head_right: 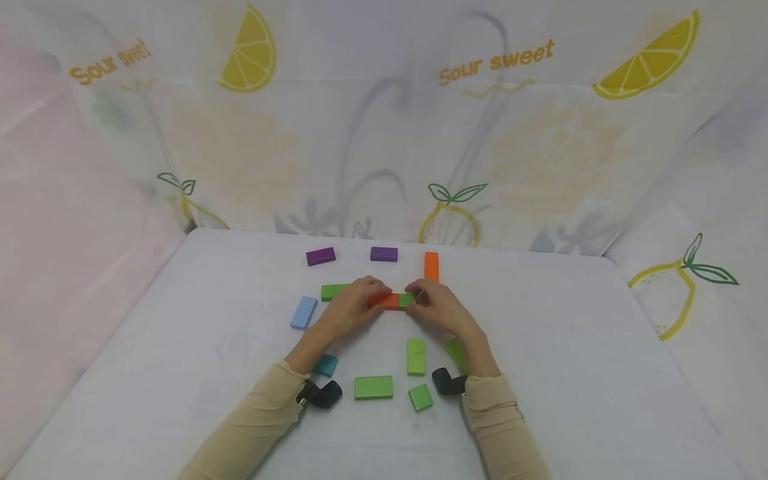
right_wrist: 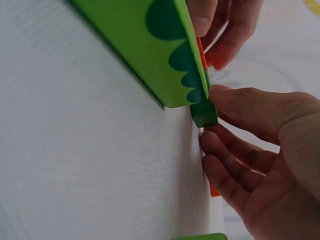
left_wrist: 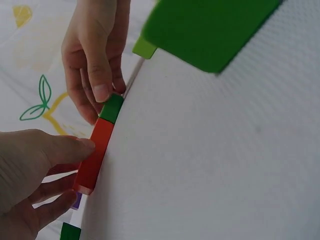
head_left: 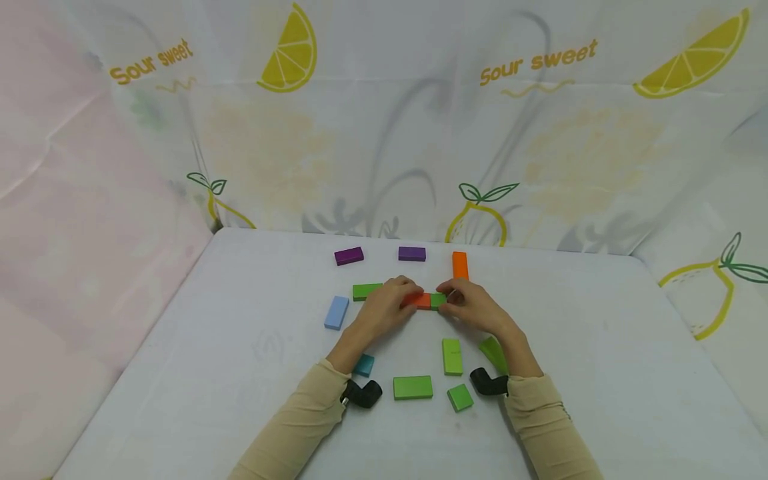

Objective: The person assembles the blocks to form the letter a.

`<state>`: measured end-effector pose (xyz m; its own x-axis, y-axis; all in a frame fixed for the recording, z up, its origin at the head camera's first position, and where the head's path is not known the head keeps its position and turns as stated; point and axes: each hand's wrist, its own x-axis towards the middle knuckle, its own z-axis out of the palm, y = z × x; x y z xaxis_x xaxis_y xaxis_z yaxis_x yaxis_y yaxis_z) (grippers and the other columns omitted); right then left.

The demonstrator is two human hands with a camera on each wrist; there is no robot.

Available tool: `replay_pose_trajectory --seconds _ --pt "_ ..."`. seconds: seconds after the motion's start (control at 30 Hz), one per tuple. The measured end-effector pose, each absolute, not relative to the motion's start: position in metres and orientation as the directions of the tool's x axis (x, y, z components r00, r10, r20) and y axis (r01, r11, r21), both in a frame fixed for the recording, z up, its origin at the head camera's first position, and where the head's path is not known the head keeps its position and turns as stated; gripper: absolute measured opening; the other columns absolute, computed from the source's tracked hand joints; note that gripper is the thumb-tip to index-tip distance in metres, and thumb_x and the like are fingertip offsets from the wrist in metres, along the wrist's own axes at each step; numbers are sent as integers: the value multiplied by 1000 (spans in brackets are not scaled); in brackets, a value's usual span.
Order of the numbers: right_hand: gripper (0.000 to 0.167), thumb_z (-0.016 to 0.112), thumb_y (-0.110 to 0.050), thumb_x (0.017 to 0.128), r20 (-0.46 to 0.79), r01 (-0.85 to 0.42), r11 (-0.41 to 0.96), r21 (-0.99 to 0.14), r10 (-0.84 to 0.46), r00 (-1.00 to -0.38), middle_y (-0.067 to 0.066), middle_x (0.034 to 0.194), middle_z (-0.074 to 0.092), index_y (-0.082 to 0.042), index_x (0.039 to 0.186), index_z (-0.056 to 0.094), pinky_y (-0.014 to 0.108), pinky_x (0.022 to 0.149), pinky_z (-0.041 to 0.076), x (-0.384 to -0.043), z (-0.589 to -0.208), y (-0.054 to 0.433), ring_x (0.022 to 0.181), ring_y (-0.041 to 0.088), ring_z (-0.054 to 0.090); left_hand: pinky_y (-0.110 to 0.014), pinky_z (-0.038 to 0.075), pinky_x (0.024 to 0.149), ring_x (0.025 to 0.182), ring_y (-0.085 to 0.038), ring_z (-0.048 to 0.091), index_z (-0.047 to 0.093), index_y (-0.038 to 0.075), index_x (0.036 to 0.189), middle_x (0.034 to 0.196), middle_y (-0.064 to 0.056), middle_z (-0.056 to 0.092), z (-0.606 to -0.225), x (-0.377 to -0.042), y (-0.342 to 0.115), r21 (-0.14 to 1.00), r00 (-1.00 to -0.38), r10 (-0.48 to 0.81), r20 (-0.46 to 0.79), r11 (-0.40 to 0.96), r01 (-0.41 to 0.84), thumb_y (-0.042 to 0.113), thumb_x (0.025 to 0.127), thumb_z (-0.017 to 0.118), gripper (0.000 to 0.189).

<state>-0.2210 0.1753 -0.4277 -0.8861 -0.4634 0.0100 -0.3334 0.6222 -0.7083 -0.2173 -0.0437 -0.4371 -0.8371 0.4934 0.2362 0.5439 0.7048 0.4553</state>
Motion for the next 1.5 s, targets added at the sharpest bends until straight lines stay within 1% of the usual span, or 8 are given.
replay_pose_trajectory --seconds 0.17,0.33,0.43,0.67,0.9,1.13,1.37,1.5 --pt "36 66 -14 88 15 -338 618 -710 -466 -885 15 113 61 0 120 57 41 88 49 -221 -427 176 96 23 59 -35 50 92 106 -22 60 67 11 114 115 -5 65 -428 -221 -49 447 -839 477 263 710 544 18 88 66 27" --pt "36 66 -15 89 8 -337 632 -698 -465 -885 15 113 61 -1 121 56 40 86 48 -221 -427 177 95 23 58 -41 49 88 107 -25 60 67 14 114 115 -4 65 -421 -226 -63 408 -864 428 267 762 503 20 87 68 28" --pt "37 65 -16 89 -1 -329 640 -695 -458 -889 14 112 60 -1 121 56 39 86 48 -221 -427 178 95 23 57 -44 48 89 109 -27 59 66 15 118 117 -5 64 -419 -228 -73 410 -886 408 221 785 464 21 86 69 32" --pt "36 67 -19 88 -39 -294 659 -693 -441 -896 9 97 58 -3 118 57 31 78 47 -219 -427 180 86 20 55 -52 44 90 113 -31 55 61 14 125 122 -9 60 -419 -234 -98 388 -919 388 74 838 385 25 84 72 44" --pt "33 67 -16 87 -71 -275 646 -712 -456 -887 7 91 56 -4 117 57 29 74 45 -219 -426 180 81 17 52 -51 44 89 112 -31 52 64 13 121 121 -11 58 -418 -234 -108 426 -933 359 -10 846 321 23 82 74 42" --pt "32 67 -15 87 -66 -284 642 -712 -465 -883 7 91 56 -4 115 57 29 73 45 -220 -426 181 81 17 52 -48 48 88 111 -29 52 64 13 120 120 -11 56 -416 -232 -109 460 -933 360 -12 831 314 19 82 74 40" --pt "31 67 -16 88 -73 -272 640 -719 -458 -886 7 93 57 -5 115 58 30 76 45 -219 -427 180 83 18 53 -47 45 85 106 -28 54 65 15 118 117 -9 58 -418 -233 -107 421 -933 360 0 846 327 22 82 73 38" --pt "31 66 -16 88 -78 -266 650 -712 -449 -890 7 94 58 -6 116 57 30 76 45 -219 -430 179 83 17 53 -44 47 80 103 -26 53 65 15 118 116 -9 58 -419 -232 -106 427 -932 362 -7 844 325 22 82 74 38"
